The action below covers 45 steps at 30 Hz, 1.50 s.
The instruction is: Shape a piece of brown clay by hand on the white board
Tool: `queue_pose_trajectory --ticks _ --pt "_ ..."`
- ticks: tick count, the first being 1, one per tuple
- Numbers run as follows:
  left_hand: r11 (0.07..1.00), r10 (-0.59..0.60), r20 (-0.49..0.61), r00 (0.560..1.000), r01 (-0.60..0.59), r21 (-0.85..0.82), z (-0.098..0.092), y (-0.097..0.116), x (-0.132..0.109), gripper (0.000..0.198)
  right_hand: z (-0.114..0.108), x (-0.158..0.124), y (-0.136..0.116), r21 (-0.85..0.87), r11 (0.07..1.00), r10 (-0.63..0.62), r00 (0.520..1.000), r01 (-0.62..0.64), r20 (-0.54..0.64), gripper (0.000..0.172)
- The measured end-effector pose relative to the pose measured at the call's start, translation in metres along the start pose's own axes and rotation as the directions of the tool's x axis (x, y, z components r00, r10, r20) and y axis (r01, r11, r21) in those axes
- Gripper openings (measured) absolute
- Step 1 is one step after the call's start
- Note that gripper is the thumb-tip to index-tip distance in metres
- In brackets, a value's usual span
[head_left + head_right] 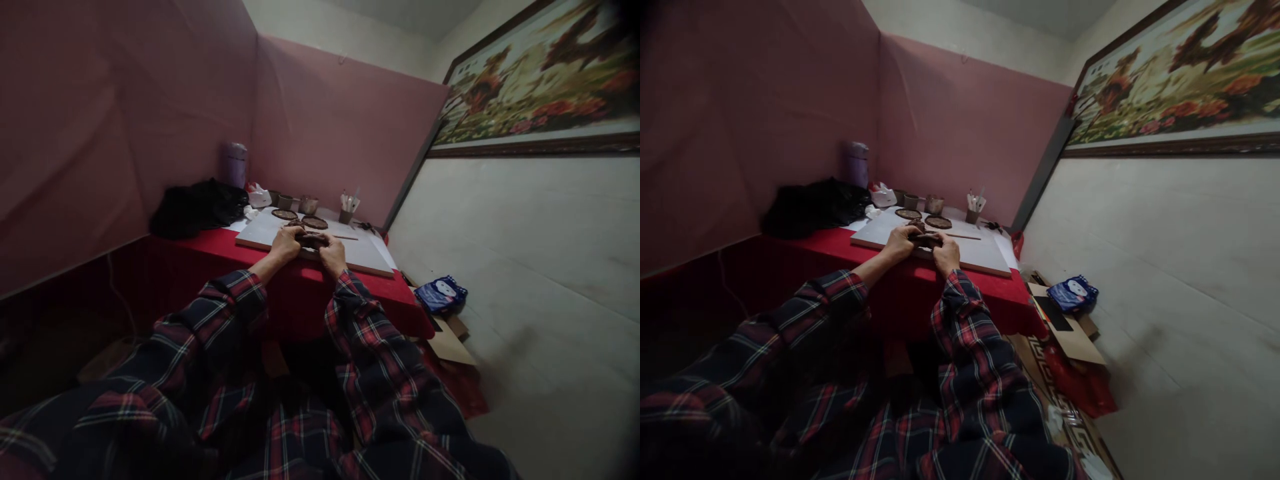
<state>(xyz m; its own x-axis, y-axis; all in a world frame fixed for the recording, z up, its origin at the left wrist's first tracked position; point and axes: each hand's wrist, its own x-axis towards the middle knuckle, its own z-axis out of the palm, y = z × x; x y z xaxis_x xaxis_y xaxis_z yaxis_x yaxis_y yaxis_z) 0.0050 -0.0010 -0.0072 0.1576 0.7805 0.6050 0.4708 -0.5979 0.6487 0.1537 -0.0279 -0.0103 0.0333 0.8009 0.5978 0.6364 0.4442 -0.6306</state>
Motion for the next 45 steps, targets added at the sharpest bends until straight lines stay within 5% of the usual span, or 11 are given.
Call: queue_pose_trajectory --ticks 6,18,25,45 --pt "1.0 0.007 -0.023 1.0 -0.007 0.014 -0.001 -0.008 0.004 0.027 0.007 -0.002 0.001 0.061 0.998 -0.007 1.0 0.007 -0.011 0.024" --pt "0.997 -0.001 0.158 0.987 0.014 -0.078 -0.006 -0.017 0.012 0.033 0.001 -0.002 -0.002 -0.157 0.984 0.099 0.993 -0.089 0.061 0.025" --pt "1.0 -0.004 0.02 1.0 0.004 -0.018 -0.006 -0.018 0.007 0.03 0.001 0.001 0.003 -0.153 0.985 0.09 0.994 -0.081 0.056 0.019" --pt "0.991 -0.015 0.073 0.997 0.025 -0.129 -0.01 -0.017 0.006 0.024 0.001 0.002 0.0 -0.176 0.979 0.117 0.991 -0.103 0.071 0.024"
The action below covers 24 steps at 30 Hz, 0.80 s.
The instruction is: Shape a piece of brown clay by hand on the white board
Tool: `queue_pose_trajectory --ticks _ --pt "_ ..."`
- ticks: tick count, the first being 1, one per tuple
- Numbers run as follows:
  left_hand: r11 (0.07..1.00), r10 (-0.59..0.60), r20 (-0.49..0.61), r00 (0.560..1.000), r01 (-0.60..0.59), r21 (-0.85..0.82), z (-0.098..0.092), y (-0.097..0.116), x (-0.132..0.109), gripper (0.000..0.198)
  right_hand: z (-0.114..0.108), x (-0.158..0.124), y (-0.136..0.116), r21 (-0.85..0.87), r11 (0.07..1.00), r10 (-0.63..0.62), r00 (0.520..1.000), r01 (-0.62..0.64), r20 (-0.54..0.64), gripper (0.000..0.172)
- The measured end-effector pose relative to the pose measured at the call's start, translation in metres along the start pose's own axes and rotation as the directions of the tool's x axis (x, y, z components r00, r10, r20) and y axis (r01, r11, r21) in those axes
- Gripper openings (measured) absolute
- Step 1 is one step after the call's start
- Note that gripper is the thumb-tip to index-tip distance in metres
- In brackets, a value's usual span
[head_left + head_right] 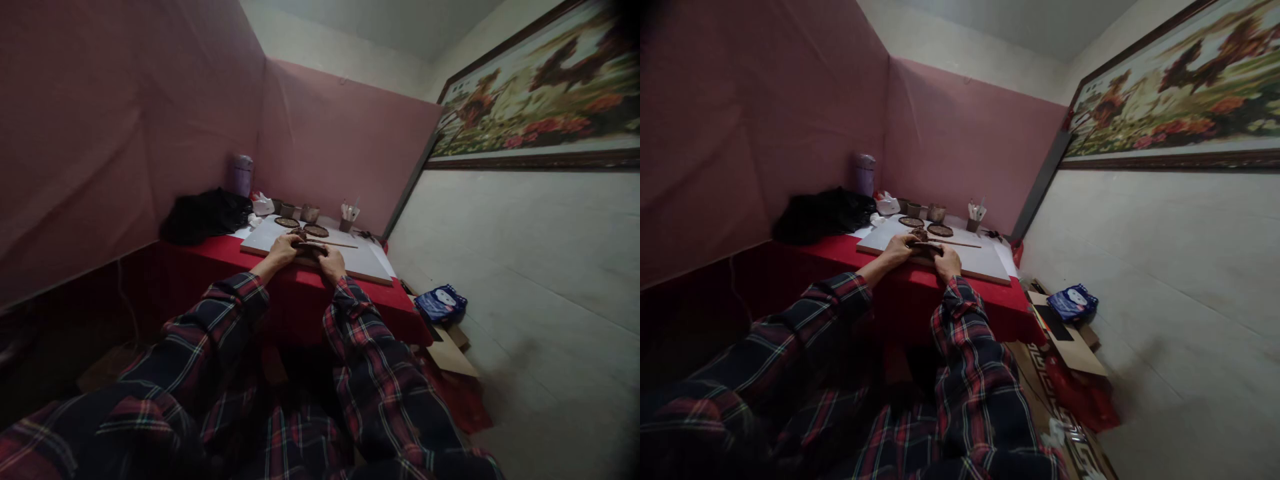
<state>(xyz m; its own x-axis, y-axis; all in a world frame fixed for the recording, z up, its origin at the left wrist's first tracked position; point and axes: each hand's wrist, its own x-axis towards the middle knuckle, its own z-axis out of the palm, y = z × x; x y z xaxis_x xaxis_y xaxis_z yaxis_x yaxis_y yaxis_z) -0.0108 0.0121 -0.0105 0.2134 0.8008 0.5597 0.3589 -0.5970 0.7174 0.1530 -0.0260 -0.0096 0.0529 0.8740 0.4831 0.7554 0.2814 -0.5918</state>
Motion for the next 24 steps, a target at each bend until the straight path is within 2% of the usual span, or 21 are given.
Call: queue_pose_trajectory --ticks 6,12,18,24 --pt "0.995 0.049 0.009 0.999 -0.048 -0.087 -0.003 0.002 -0.001 0.027 0.002 0.002 0.004 0.084 0.996 -0.024 1.0 0.025 -0.013 0.02" --pt "0.995 -0.018 0.03 0.999 0.021 -0.097 -0.004 0.004 -0.002 0.024 0.004 0.003 0.005 0.118 0.993 -0.022 1.0 0.022 -0.005 0.023" --pt "0.993 -0.02 0.033 0.999 0.024 -0.113 -0.005 0.005 -0.002 0.024 0.008 0.005 0.011 0.255 0.963 -0.075 0.996 0.083 -0.041 0.022" --pt "0.987 0.031 0.003 1.0 -0.03 -0.157 -0.006 0.008 -0.003 0.032 0.01 0.007 0.015 0.281 0.955 -0.084 0.995 0.096 -0.053 0.023"
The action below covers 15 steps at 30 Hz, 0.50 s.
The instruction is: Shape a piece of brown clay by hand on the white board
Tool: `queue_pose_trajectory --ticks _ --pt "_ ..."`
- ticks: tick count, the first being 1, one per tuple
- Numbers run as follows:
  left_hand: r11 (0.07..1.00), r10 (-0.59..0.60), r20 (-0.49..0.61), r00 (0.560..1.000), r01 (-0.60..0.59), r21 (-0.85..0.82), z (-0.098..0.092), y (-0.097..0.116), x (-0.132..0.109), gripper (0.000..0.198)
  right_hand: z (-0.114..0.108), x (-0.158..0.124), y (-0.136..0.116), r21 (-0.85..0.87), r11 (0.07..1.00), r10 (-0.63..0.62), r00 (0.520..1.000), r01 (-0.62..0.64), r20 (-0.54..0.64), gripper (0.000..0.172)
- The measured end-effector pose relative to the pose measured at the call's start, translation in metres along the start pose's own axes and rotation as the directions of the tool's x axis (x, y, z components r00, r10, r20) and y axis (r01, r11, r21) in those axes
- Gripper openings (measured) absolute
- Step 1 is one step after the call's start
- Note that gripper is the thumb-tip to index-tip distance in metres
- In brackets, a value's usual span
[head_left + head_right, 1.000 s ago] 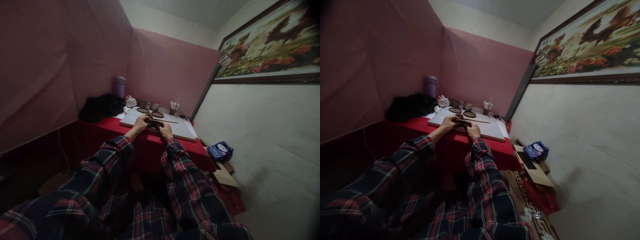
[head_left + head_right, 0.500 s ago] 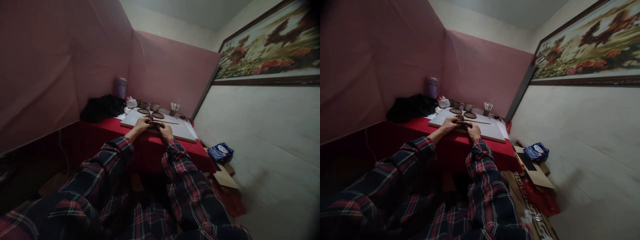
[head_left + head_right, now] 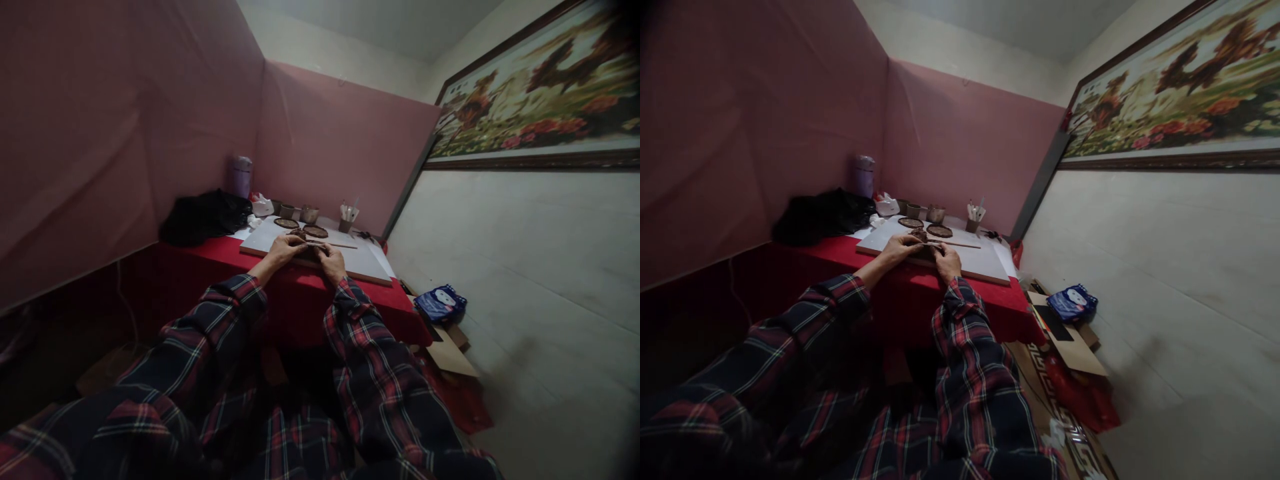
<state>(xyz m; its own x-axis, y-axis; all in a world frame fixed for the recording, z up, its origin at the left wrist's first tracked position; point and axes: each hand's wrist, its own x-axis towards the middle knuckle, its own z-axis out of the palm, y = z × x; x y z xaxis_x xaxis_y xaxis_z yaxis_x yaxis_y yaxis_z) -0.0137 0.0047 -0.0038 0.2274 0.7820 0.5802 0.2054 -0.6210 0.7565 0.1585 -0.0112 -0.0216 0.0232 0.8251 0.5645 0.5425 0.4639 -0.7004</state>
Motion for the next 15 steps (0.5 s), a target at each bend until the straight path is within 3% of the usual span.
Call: queue_pose_trajectory --ticks 8,15 --pt "1.0 -0.026 -0.008 1.0 0.026 -0.007 0.001 -0.002 0.001 0.039 0.004 0.003 0.008 0.199 0.979 -0.056 0.998 0.049 0.029 0.024" --pt "0.999 0.001 0.022 1.0 0.0 -0.041 0.0 0.003 -0.002 0.037 0.005 0.005 0.013 0.151 0.988 -0.041 0.999 0.038 0.016 0.026"
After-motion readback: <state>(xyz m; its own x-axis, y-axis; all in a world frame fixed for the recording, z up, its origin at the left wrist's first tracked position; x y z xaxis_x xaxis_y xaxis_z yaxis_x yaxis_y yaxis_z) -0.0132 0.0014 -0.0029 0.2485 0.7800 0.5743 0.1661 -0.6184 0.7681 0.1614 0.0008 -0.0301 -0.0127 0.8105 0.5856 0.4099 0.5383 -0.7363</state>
